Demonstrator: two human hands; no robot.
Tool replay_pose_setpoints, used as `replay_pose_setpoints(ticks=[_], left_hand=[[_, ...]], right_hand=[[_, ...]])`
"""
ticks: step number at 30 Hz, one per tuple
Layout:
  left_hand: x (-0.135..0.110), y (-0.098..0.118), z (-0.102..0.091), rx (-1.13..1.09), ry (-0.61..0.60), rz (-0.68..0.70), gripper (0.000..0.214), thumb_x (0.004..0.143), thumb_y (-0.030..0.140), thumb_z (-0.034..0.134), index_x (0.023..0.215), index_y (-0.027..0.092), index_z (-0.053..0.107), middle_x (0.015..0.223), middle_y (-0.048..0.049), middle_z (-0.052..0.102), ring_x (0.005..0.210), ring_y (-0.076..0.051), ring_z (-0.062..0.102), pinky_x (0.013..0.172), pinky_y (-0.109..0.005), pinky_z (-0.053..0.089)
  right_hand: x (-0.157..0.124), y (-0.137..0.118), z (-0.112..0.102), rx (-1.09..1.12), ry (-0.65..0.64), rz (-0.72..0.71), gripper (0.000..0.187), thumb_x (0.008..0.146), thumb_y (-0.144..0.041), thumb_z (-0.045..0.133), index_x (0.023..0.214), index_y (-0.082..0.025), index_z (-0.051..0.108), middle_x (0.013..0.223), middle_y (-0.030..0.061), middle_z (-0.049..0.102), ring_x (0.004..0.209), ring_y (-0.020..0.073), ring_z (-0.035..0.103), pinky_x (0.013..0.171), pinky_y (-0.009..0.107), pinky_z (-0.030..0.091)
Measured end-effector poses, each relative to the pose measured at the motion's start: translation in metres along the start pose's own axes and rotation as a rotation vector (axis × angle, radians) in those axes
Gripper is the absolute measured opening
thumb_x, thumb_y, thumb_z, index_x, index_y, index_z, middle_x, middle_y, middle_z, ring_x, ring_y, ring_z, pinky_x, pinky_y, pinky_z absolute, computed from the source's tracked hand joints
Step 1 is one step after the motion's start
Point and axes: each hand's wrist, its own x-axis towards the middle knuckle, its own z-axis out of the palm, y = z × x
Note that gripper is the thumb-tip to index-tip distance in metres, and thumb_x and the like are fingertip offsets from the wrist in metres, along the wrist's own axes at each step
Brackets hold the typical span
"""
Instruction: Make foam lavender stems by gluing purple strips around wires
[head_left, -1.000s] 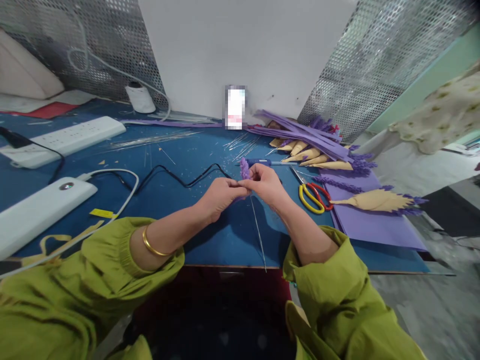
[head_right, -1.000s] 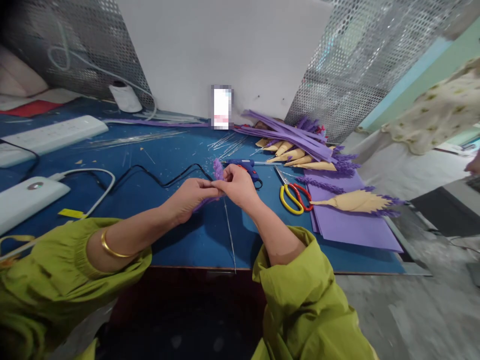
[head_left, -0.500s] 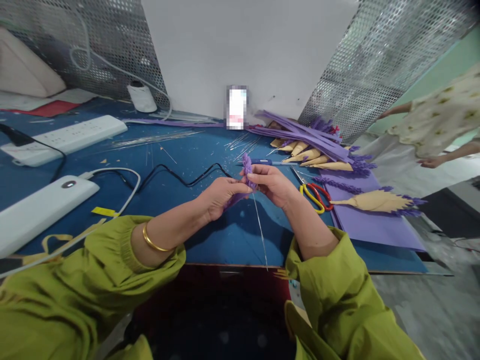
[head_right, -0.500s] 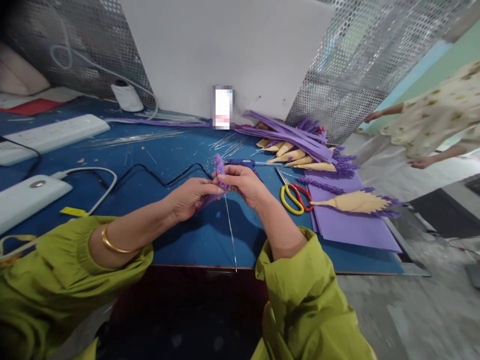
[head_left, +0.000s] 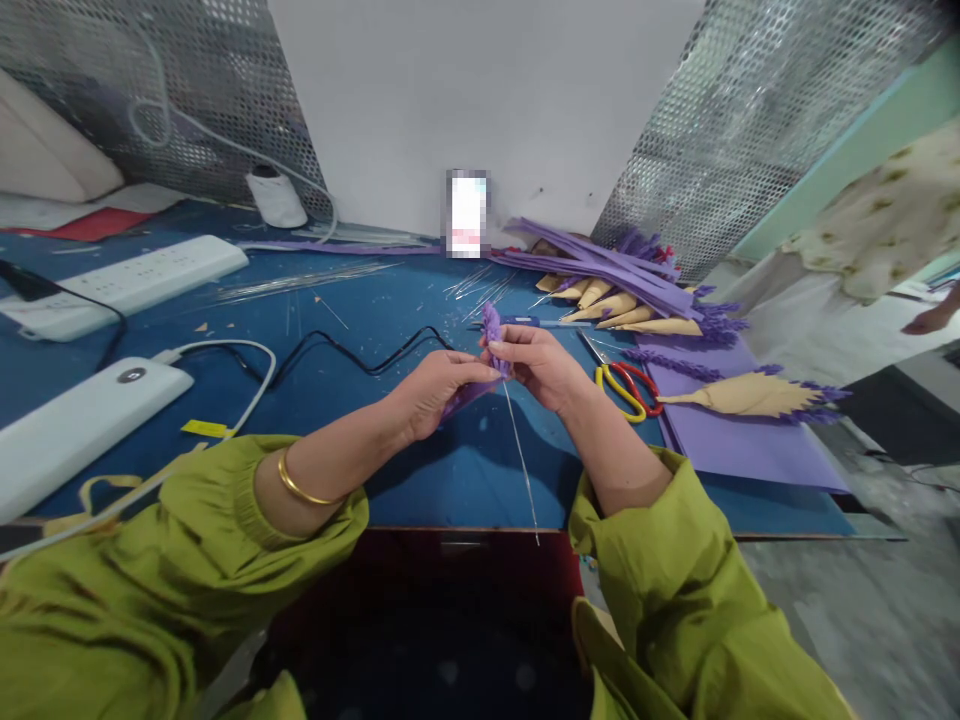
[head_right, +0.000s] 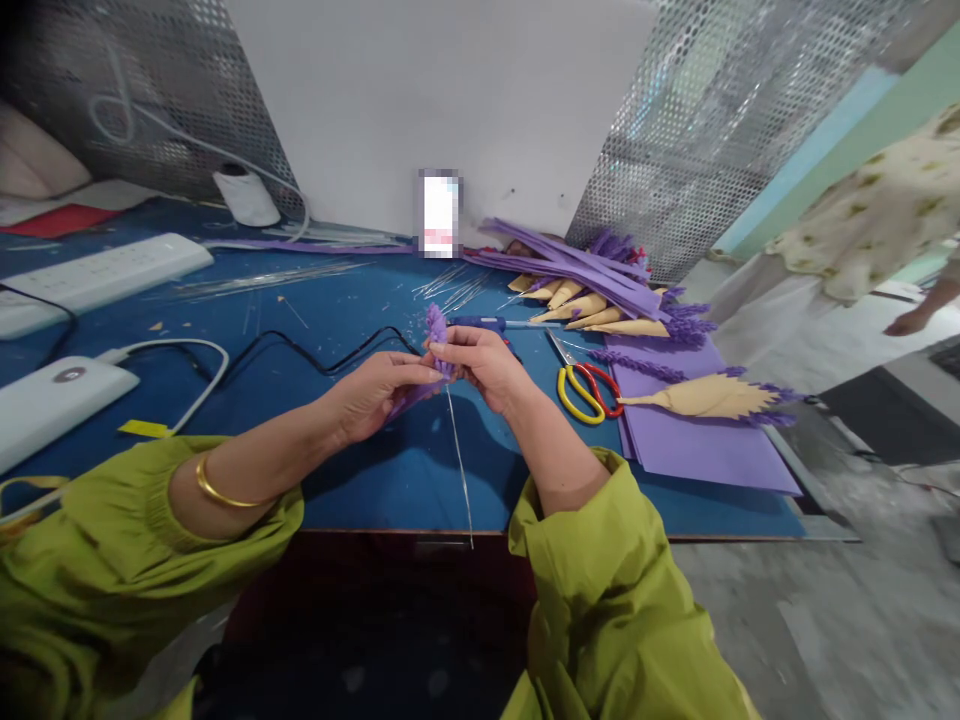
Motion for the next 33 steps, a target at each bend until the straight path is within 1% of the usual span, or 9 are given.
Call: replay_pose_setpoints(ticks=[5, 10, 15, 20, 24, 28, 30, 33], left_hand=[[-0.0015, -0.0007, 0.0020, 0.016, 0.042, -0.005, 0.011, 0.056, 0.021, 0.075, 0.057, 0.013, 0.068, 0.051, 0.0015, 0.056, 0.048, -0.007, 0.044, 0.052, -0.023, 0.033], [-0.0019, -0.0002, 0.0032, 0.000, 0.043, -0.014, 0.012, 0.055, 0.022, 0.074, 0.056, 0.014, 0.065, 0.053, 0.0011, 0.056, 0.050, -0.008, 0.045, 0.050, -0.023, 0.032], [-0.0037, 0.0016, 0.0046, 0.027, 0.070, -0.036, 0.013, 0.056, 0.023, 0.071, 0.052, 0.016, 0.061, 0.047, 0.0039, 0.049, 0.043, -0.006, 0.035, 0.045, -0.024, 0.026], [-0.0024, -0.0013, 0.0046, 0.010, 0.092, -0.039, 0.013, 0.056, 0.021, 0.071, 0.052, 0.016, 0.060, 0.045, 0.0050, 0.045, 0.042, -0.006, 0.034, 0.044, -0.024, 0.025], [-0.0021, -0.0009, 0.0048, -0.027, 0.091, -0.046, 0.013, 0.054, 0.021, 0.074, 0.054, 0.015, 0.061, 0.048, 0.0037, 0.050, 0.042, -0.006, 0.037, 0.044, -0.023, 0.025], [-0.0030, 0.0021, 0.0041, -0.046, 0.019, -0.028, 0.012, 0.055, 0.022, 0.075, 0.061, 0.014, 0.068, 0.054, 0.0009, 0.057, 0.047, -0.007, 0.043, 0.048, -0.023, 0.031], [-0.0030, 0.0029, 0.0034, -0.054, -0.005, -0.008, 0.011, 0.056, 0.021, 0.073, 0.061, 0.013, 0.069, 0.055, 0.0004, 0.058, 0.050, -0.008, 0.046, 0.051, -0.023, 0.034], [-0.0026, 0.0033, 0.0029, -0.064, 0.000, 0.004, 0.009, 0.055, 0.021, 0.072, 0.060, 0.014, 0.069, 0.055, 0.0002, 0.059, 0.052, -0.009, 0.049, 0.052, -0.022, 0.036]], right_hand=[[-0.0015, 0.0005, 0.0042, 0.001, -0.002, -0.014, 0.028, 0.057, -0.031, 0.082, 0.075, -0.016, 0.068, 0.068, 0.0004, 0.068, 0.059, 0.0101, 0.059, 0.058, 0.022, 0.046], [-0.0005, 0.0029, 0.0043, -0.007, -0.016, -0.022, 0.027, 0.060, -0.032, 0.081, 0.076, -0.016, 0.067, 0.069, 0.0002, 0.068, 0.059, 0.0099, 0.059, 0.057, 0.022, 0.046], [0.0005, 0.0052, 0.0030, -0.010, -0.026, -0.024, 0.026, 0.061, -0.031, 0.081, 0.078, -0.016, 0.068, 0.070, 0.0001, 0.069, 0.060, 0.0097, 0.060, 0.059, 0.022, 0.048], [0.0015, 0.0078, 0.0029, -0.008, -0.017, -0.020, 0.026, 0.062, -0.031, 0.081, 0.079, -0.016, 0.068, 0.071, 0.0002, 0.070, 0.060, 0.0100, 0.060, 0.060, 0.022, 0.048], [0.0028, 0.0086, 0.0019, 0.006, -0.012, -0.015, 0.025, 0.062, -0.031, 0.081, 0.079, -0.016, 0.069, 0.071, 0.0004, 0.070, 0.060, 0.0101, 0.061, 0.060, 0.022, 0.049], [0.0037, 0.0066, -0.0001, 0.040, -0.015, -0.031, 0.027, 0.061, -0.032, 0.082, 0.079, -0.016, 0.069, 0.070, 0.0006, 0.070, 0.061, 0.0108, 0.062, 0.061, 0.023, 0.050], [0.0034, 0.0052, -0.0001, 0.051, -0.008, -0.037, 0.029, 0.059, -0.032, 0.082, 0.078, -0.016, 0.069, 0.070, 0.0005, 0.069, 0.060, 0.0109, 0.061, 0.060, 0.023, 0.050], [0.0021, 0.0041, 0.0006, 0.048, -0.007, -0.039, 0.029, 0.059, -0.032, 0.083, 0.078, -0.016, 0.069, 0.070, 0.0006, 0.069, 0.060, 0.0107, 0.061, 0.060, 0.023, 0.049]])
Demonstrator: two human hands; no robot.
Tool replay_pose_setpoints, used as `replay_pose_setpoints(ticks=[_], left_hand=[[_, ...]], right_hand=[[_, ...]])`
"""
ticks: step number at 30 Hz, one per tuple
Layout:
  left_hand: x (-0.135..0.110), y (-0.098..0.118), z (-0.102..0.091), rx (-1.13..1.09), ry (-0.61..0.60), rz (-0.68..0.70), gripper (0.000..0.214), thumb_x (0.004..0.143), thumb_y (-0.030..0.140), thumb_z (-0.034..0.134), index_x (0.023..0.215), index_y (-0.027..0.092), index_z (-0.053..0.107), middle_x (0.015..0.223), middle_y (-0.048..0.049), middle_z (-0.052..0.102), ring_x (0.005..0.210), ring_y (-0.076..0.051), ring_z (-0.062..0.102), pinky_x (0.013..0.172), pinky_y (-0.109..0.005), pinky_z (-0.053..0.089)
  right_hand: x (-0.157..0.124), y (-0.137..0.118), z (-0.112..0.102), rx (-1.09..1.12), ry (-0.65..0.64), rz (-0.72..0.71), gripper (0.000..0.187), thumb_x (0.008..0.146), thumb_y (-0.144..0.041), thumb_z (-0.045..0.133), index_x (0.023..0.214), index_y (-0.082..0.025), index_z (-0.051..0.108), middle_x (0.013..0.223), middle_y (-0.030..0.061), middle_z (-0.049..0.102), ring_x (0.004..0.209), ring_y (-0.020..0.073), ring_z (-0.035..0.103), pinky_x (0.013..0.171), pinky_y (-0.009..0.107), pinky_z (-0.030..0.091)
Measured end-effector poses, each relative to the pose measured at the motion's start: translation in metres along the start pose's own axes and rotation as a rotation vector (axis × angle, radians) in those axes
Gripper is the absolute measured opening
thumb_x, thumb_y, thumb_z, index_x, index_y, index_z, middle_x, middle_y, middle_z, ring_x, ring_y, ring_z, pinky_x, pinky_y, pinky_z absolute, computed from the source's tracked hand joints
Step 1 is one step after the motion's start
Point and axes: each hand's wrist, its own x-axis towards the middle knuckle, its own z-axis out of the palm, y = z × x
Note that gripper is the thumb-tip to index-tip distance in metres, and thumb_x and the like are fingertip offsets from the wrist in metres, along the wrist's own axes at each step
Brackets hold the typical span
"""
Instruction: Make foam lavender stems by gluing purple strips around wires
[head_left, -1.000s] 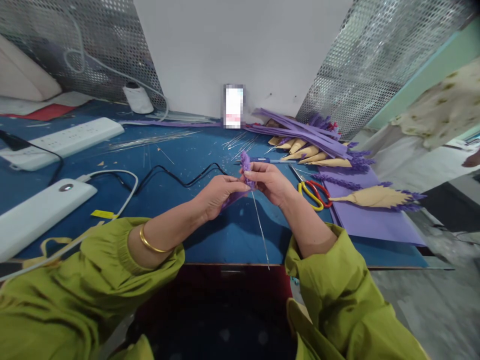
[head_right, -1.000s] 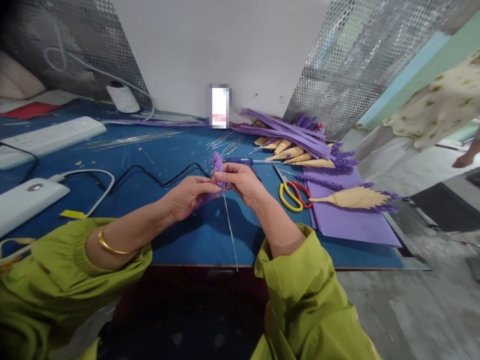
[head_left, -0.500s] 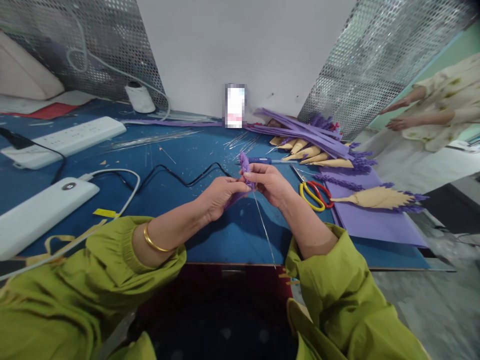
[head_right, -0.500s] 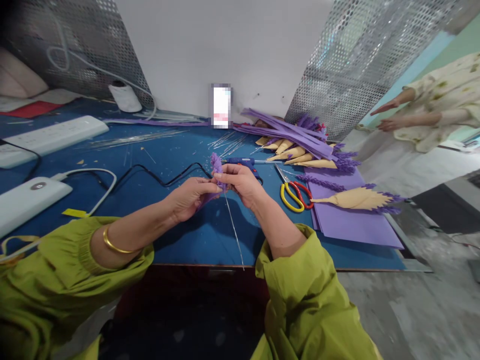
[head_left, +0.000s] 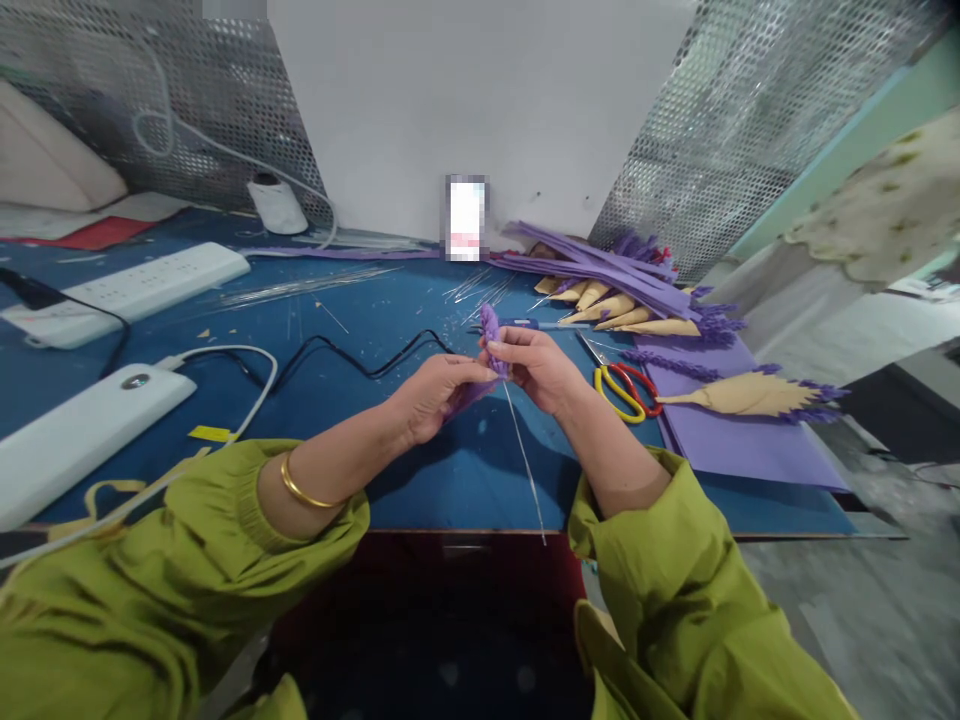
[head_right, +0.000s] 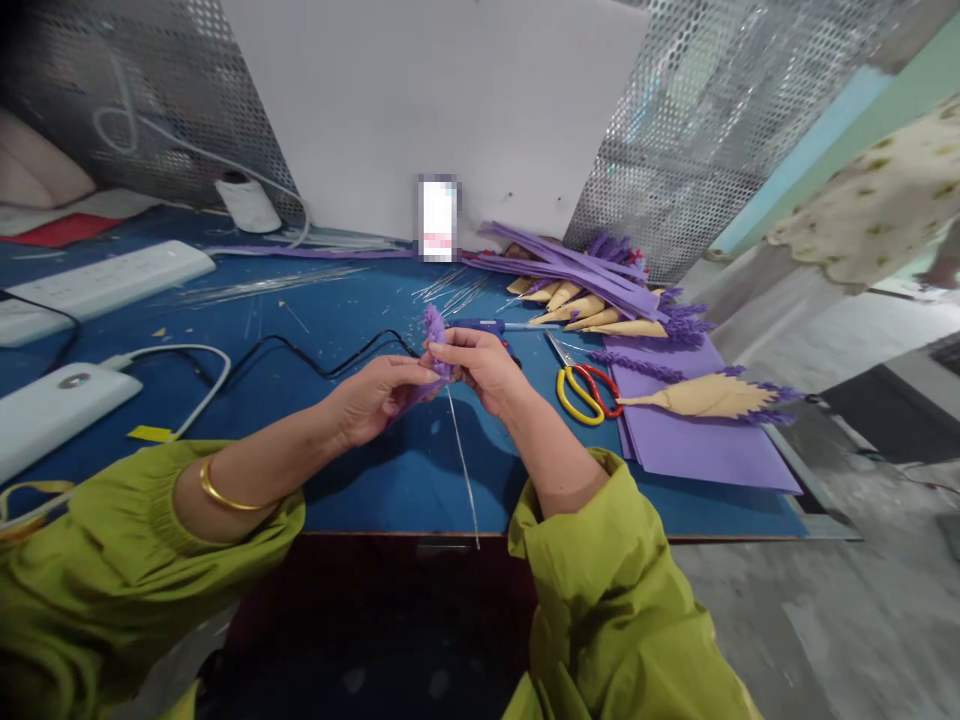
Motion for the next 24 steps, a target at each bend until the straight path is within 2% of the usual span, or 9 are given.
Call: replay_pose_setpoints(ticks=[6, 10, 15, 20, 22, 24], left_hand=[[-0.002, 0.003, 0.002, 0.060, 0.052, -0.040, 0.012, 0.054, 0.021, 0.072, 0.050, 0.015, 0.063, 0.046, 0.0030, 0.051, 0.041, -0.005, 0.036, 0.044, -0.022, 0.028], [-0.002, 0.001, 0.003, 0.042, 0.056, -0.035, 0.012, 0.055, 0.019, 0.071, 0.049, 0.016, 0.061, 0.045, 0.0044, 0.048, 0.041, -0.005, 0.034, 0.044, -0.021, 0.028], [-0.001, 0.002, 0.003, 0.003, 0.050, -0.024, 0.010, 0.057, 0.021, 0.073, 0.057, 0.015, 0.065, 0.050, 0.0023, 0.054, 0.046, -0.007, 0.042, 0.048, -0.022, 0.034], [0.002, 0.014, -0.002, -0.155, 0.139, 0.069, 0.019, 0.055, 0.019, 0.079, 0.071, 0.014, 0.070, 0.063, -0.0001, 0.065, 0.057, -0.010, 0.054, 0.058, -0.022, 0.043], [0.005, 0.017, -0.006, -0.211, 0.201, 0.119, 0.024, 0.053, 0.018, 0.081, 0.074, 0.014, 0.070, 0.067, -0.0010, 0.068, 0.061, -0.011, 0.059, 0.061, -0.023, 0.046], [0.008, 0.019, -0.009, -0.224, 0.242, 0.153, 0.028, 0.052, 0.019, 0.083, 0.076, 0.014, 0.069, 0.068, -0.0012, 0.069, 0.062, -0.012, 0.060, 0.062, -0.024, 0.047]], right_hand=[[-0.001, 0.001, 0.000, -0.029, -0.026, -0.002, 0.026, 0.062, -0.032, 0.082, 0.077, -0.016, 0.069, 0.071, 0.0012, 0.070, 0.061, 0.0105, 0.061, 0.060, 0.022, 0.048], [0.000, 0.003, 0.001, -0.038, -0.024, 0.009, 0.028, 0.061, -0.034, 0.083, 0.076, -0.016, 0.068, 0.071, 0.0011, 0.070, 0.061, 0.0105, 0.060, 0.059, 0.022, 0.048], [0.002, 0.004, 0.001, -0.027, 0.011, -0.022, 0.033, 0.062, -0.041, 0.082, 0.081, -0.018, 0.069, 0.076, 0.0010, 0.070, 0.065, 0.0118, 0.061, 0.062, 0.023, 0.049], [0.002, -0.003, -0.004, -0.175, 0.164, -0.149, 0.043, 0.073, -0.060, 0.068, 0.087, -0.019, 0.070, 0.086, 0.0029, 0.070, 0.061, 0.0091, 0.057, 0.054, 0.021, 0.043], [0.000, -0.006, -0.005, -0.252, 0.140, -0.135, 0.044, 0.072, -0.060, 0.068, 0.083, -0.017, 0.069, 0.078, 0.0035, 0.069, 0.057, 0.0093, 0.057, 0.051, 0.021, 0.042], [-0.002, -0.007, -0.003, -0.319, 0.063, -0.111, 0.041, 0.071, -0.056, 0.070, 0.079, -0.016, 0.068, 0.069, 0.0025, 0.067, 0.050, 0.0091, 0.055, 0.048, 0.022, 0.040]])
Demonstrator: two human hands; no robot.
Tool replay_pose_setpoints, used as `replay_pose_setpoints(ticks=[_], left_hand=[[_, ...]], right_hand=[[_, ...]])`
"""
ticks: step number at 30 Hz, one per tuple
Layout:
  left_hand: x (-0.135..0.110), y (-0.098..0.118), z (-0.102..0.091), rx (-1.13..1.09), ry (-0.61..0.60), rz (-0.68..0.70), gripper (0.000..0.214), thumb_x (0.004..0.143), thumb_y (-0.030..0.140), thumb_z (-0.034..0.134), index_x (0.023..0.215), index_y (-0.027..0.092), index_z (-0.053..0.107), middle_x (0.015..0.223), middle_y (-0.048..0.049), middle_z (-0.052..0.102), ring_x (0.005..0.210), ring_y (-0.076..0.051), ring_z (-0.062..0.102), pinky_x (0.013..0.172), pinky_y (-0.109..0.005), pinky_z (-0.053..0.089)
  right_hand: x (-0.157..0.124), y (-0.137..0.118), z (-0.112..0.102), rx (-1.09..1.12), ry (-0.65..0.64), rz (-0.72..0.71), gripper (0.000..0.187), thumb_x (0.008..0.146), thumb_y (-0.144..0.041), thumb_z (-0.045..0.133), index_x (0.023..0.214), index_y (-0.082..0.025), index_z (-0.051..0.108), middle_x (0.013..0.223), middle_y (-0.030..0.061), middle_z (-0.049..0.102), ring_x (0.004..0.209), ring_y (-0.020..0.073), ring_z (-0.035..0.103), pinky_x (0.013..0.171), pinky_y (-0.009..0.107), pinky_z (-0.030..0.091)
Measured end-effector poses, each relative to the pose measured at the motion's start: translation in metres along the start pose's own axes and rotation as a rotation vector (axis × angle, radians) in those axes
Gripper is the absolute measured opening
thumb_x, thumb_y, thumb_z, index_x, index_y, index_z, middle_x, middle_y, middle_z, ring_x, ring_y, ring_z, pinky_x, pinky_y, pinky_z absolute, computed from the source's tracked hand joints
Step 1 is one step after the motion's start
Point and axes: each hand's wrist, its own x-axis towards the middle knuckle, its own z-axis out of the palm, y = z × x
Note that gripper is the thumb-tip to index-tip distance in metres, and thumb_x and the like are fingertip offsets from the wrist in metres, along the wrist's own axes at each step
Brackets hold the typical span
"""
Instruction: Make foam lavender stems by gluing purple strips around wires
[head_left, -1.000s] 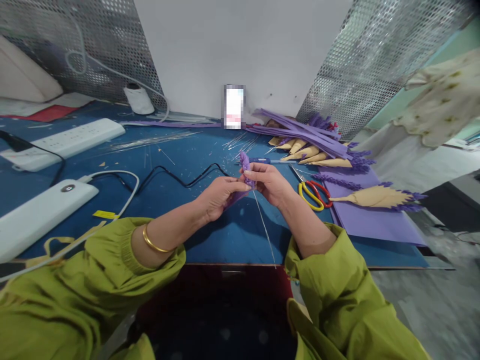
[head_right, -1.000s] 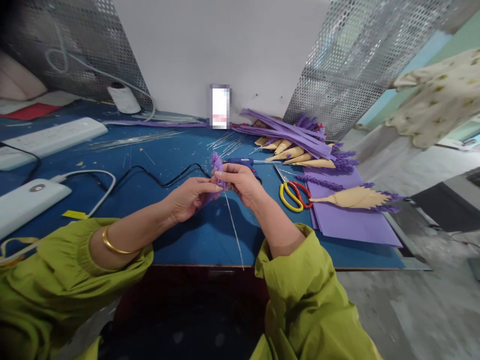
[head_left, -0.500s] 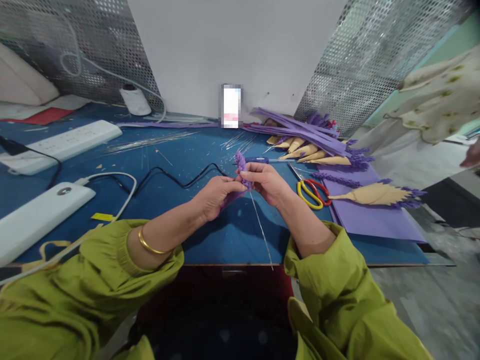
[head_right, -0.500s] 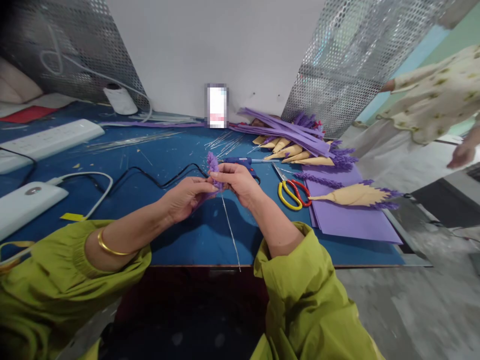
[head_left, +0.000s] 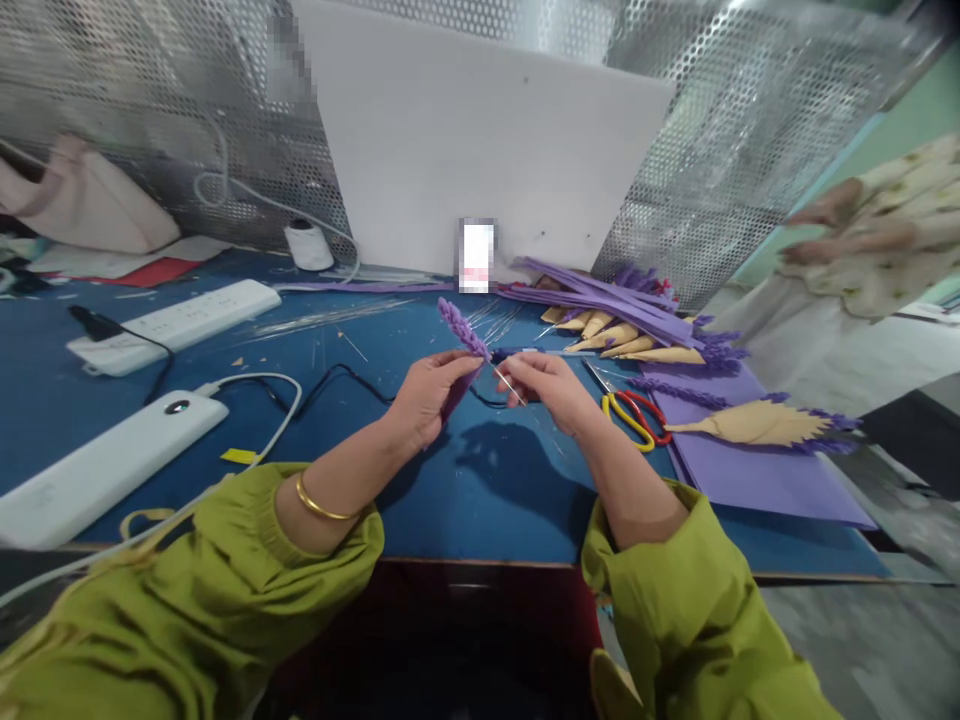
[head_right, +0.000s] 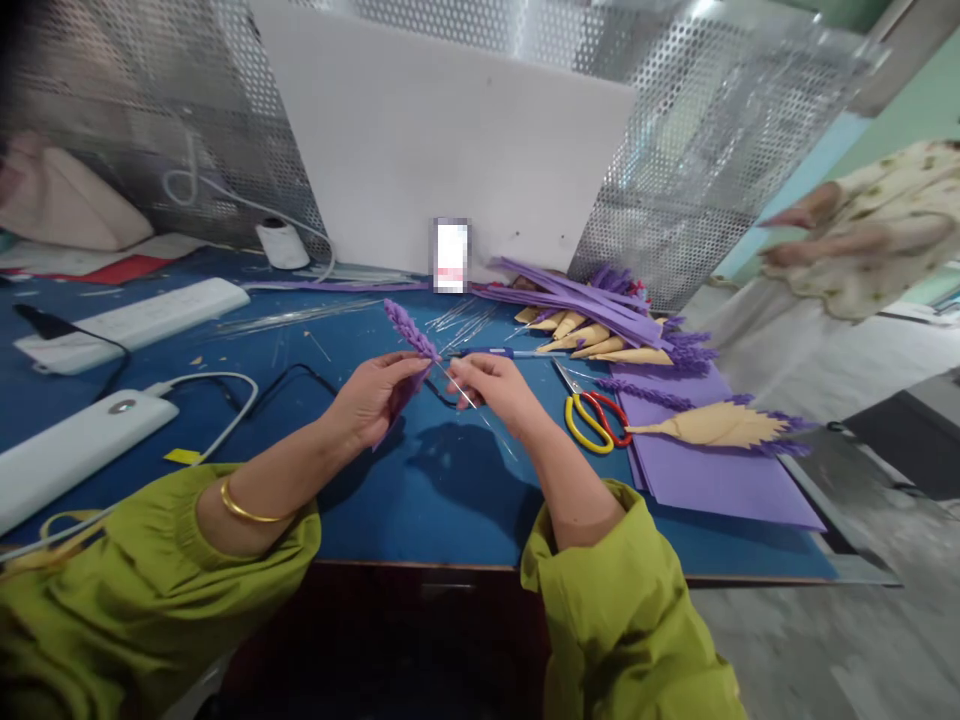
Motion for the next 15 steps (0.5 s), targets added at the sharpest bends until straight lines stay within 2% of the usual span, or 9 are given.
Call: replay_pose_setpoints(ticks=[2, 5, 10, 15], left_hand=[[0.002, 0.001, -0.001, 0.008, 0.011, 0.008, 0.029, 0.052, 0.021, 0.084, 0.076, 0.014, 0.069, 0.066, -0.0004, 0.068, 0.059, -0.012, 0.059, 0.059, -0.024, 0.046], [0.002, 0.002, -0.003, 0.019, -0.026, -0.037, 0.032, 0.051, 0.024, 0.085, 0.077, 0.013, 0.070, 0.063, -0.0002, 0.067, 0.055, -0.011, 0.057, 0.055, -0.024, 0.044], [0.002, 0.001, -0.005, 0.024, -0.056, -0.034, 0.033, 0.051, 0.027, 0.087, 0.074, 0.012, 0.069, 0.055, 0.0021, 0.062, 0.048, -0.009, 0.052, 0.051, -0.023, 0.042], [0.005, -0.003, -0.008, 0.067, -0.025, -0.010, 0.033, 0.051, 0.030, 0.086, 0.072, 0.012, 0.069, 0.061, -0.0025, 0.067, 0.054, -0.014, 0.058, 0.055, -0.026, 0.045]], right_hand=[[-0.002, 0.000, 0.003, -0.052, -0.036, -0.019, 0.035, 0.070, -0.050, 0.072, 0.075, -0.015, 0.066, 0.062, 0.0007, 0.065, 0.042, 0.0078, 0.050, 0.044, 0.022, 0.037], [-0.003, 0.001, 0.008, -0.090, -0.010, -0.053, 0.027, 0.070, -0.042, 0.070, 0.072, -0.016, 0.064, 0.056, -0.0012, 0.063, 0.037, 0.0064, 0.044, 0.040, 0.022, 0.033], [-0.002, 0.003, 0.012, -0.139, 0.007, -0.061, 0.022, 0.070, -0.037, 0.067, 0.070, -0.016, 0.064, 0.054, -0.0016, 0.062, 0.035, 0.0067, 0.044, 0.038, 0.021, 0.031], [-0.002, 0.005, 0.013, -0.153, -0.014, -0.055, 0.021, 0.071, -0.037, 0.068, 0.069, -0.017, 0.064, 0.054, -0.0012, 0.063, 0.036, 0.0077, 0.045, 0.038, 0.022, 0.033]])
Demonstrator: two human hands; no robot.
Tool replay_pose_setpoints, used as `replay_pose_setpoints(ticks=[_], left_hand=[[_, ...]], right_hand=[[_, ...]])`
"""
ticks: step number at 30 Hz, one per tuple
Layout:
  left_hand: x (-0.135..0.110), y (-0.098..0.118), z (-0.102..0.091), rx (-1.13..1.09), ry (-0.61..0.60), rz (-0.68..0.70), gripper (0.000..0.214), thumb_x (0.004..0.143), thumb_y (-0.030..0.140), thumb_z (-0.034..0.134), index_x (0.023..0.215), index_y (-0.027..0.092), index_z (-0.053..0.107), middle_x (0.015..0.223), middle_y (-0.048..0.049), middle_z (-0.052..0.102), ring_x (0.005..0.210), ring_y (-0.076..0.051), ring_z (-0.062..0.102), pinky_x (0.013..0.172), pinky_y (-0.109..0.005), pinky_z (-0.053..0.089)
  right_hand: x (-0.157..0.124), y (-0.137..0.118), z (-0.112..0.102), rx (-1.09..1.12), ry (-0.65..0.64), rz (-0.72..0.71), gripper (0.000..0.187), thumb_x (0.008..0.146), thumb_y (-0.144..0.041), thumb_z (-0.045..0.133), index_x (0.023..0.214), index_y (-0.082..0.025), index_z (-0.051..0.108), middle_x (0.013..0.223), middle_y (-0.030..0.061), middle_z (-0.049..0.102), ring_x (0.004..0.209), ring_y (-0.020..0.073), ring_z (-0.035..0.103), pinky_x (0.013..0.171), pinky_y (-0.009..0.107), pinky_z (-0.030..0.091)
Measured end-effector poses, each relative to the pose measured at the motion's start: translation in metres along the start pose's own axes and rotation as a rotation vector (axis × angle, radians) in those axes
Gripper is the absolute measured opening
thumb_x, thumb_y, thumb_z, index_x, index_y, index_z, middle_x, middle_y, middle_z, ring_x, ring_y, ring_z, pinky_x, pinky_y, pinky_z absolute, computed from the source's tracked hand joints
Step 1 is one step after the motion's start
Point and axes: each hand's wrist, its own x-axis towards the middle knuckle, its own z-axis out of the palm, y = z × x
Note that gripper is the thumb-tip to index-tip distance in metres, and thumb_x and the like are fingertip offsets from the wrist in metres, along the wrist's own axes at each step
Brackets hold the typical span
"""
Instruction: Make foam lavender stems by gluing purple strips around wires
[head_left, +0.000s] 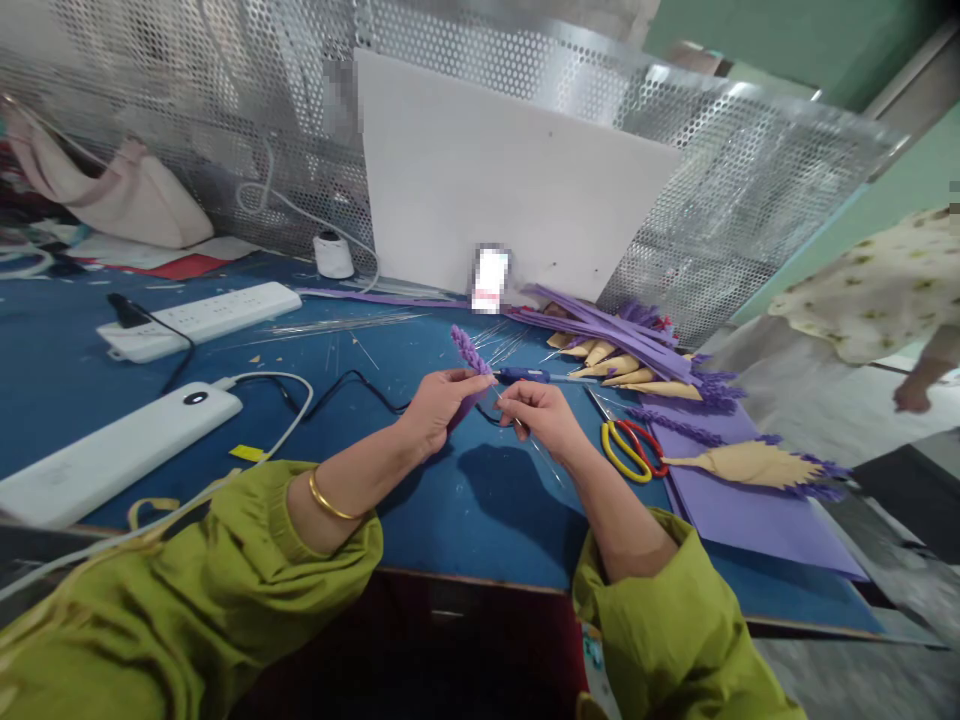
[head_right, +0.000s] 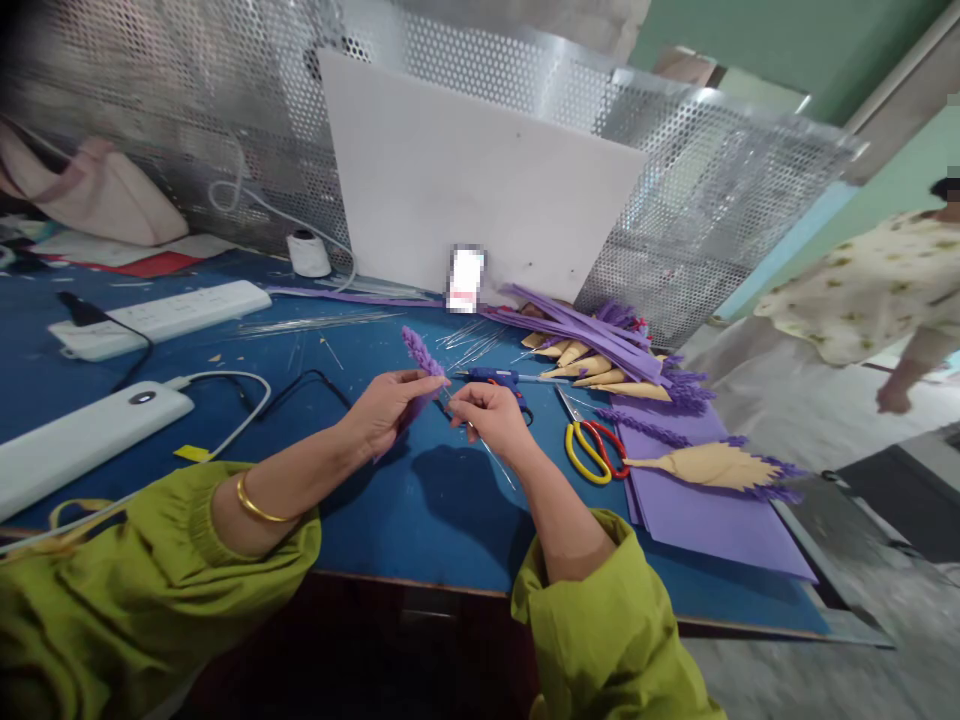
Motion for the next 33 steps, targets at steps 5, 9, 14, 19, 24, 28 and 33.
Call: replay_pose_setpoints(ticks=[5, 9, 14, 19, 24, 28, 33], left_hand=[[0.002, 0.000, 0.000, -0.016, -0.024, 0.003, 0.036, 0.052, 0.035, 0.087, 0.076, 0.012, 0.071, 0.067, -0.0049, 0.069, 0.058, -0.015, 0.061, 0.060, -0.027, 0.047], [0.004, 0.002, -0.001, -0.019, -0.031, 0.038, 0.034, 0.054, 0.035, 0.085, 0.077, 0.012, 0.073, 0.071, -0.0048, 0.070, 0.060, -0.013, 0.060, 0.060, -0.025, 0.047], [0.007, 0.003, -0.004, 0.047, -0.005, 0.060, 0.028, 0.055, 0.032, 0.085, 0.072, 0.014, 0.073, 0.070, -0.0044, 0.069, 0.060, -0.013, 0.059, 0.058, -0.024, 0.045], [0.007, 0.012, -0.008, 0.141, -0.085, -0.025, 0.036, 0.056, 0.037, 0.085, 0.081, 0.014, 0.076, 0.070, -0.0038, 0.068, 0.055, -0.010, 0.053, 0.053, -0.023, 0.040], [0.010, 0.020, -0.014, 0.255, -0.141, -0.002, 0.032, 0.057, 0.038, 0.084, 0.080, 0.016, 0.077, 0.070, -0.0031, 0.067, 0.056, -0.009, 0.051, 0.050, -0.022, 0.033], [0.015, 0.017, -0.015, 0.228, -0.063, -0.006, 0.032, 0.055, 0.036, 0.085, 0.078, 0.015, 0.076, 0.062, -0.0013, 0.063, 0.049, -0.008, 0.043, 0.046, -0.023, 0.025], [0.019, 0.012, -0.015, 0.158, -0.036, -0.037, 0.034, 0.052, 0.035, 0.087, 0.074, 0.012, 0.073, 0.059, -0.0012, 0.060, 0.047, -0.006, 0.040, 0.046, -0.022, 0.023]], right_hand=[[0.001, 0.001, 0.000, 0.034, 0.011, -0.005, 0.022, 0.070, -0.039, 0.069, 0.068, -0.018, 0.064, 0.055, -0.0013, 0.063, 0.036, 0.0079, 0.046, 0.039, 0.022, 0.035], [0.000, 0.001, 0.000, 0.028, 0.010, 0.014, 0.021, 0.070, -0.038, 0.070, 0.068, -0.017, 0.064, 0.054, -0.0011, 0.063, 0.037, 0.0080, 0.045, 0.039, 0.022, 0.035], [0.001, 0.002, -0.002, 0.037, -0.028, 0.038, 0.022, 0.070, -0.039, 0.070, 0.069, -0.017, 0.065, 0.055, -0.0006, 0.064, 0.036, 0.0076, 0.045, 0.038, 0.022, 0.034], [0.001, 0.000, -0.005, 0.057, -0.036, 0.030, 0.025, 0.069, -0.041, 0.071, 0.069, -0.017, 0.066, 0.054, -0.0005, 0.063, 0.036, 0.0074, 0.044, 0.039, 0.022, 0.031], [0.001, -0.001, -0.013, 0.021, -0.077, 0.020, 0.030, 0.072, -0.047, 0.068, 0.073, -0.017, 0.067, 0.059, 0.0001, 0.063, 0.042, 0.0085, 0.045, 0.044, 0.023, 0.033], [0.008, 0.004, -0.033, -0.407, 0.271, -0.017, 0.034, 0.082, -0.052, 0.056, 0.072, -0.020, 0.064, 0.068, 0.0032, 0.064, 0.059, 0.0148, 0.055, 0.055, 0.026, 0.036], [0.019, 0.017, -0.057, -0.976, 0.468, 0.298, 0.046, 0.084, -0.062, 0.048, 0.073, -0.020, 0.063, 0.080, 0.0116, 0.069, 0.078, 0.0243, 0.061, 0.064, 0.031, 0.037]])
